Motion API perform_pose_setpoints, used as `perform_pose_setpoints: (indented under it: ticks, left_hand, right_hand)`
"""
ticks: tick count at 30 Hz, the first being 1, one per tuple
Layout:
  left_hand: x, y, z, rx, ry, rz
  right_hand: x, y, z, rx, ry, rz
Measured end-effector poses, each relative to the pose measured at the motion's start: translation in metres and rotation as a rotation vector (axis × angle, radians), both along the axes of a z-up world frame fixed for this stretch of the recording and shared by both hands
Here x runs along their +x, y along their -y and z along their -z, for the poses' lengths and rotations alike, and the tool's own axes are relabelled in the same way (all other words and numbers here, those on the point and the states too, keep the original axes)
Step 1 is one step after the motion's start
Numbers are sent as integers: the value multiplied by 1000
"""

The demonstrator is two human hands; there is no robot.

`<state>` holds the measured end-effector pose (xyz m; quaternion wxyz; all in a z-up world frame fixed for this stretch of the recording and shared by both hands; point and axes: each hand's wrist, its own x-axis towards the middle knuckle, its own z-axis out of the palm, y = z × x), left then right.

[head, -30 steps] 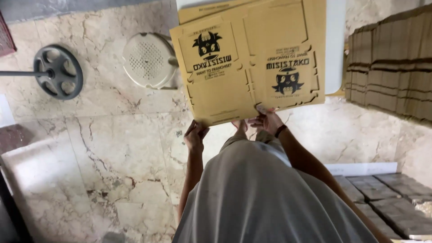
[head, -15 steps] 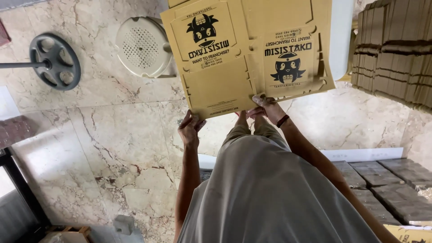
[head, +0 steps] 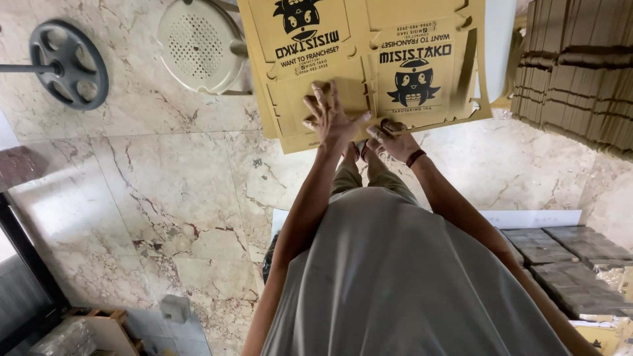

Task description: Stripping waste material from die-cut cardboard sheets and folding them into boxes for packaging.

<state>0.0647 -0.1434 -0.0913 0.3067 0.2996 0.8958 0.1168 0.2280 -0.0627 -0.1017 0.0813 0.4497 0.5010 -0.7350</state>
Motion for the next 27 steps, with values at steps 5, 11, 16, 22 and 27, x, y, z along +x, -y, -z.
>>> perform_pose_setpoints:
  ticks: [5,11,16,22,27]
  left_hand:
    - [5,-14,63,-166,10,-71]
    - [5,-18,28,-201,24,5]
    - [-15,-13,40,7,-238,587]
    - [-26,-75,69,247,-197,1347]
    - [-11,-95,73,118,-163,1590]
  right_hand:
    - [45,37,202,1704,-370,-558]
    - [22,21,127,994,-266,-57]
    - [22,35,98,-329,-256,727]
    - [-13,63,44,-198,-96,975]
    - [-45,76,26,26,97,1055]
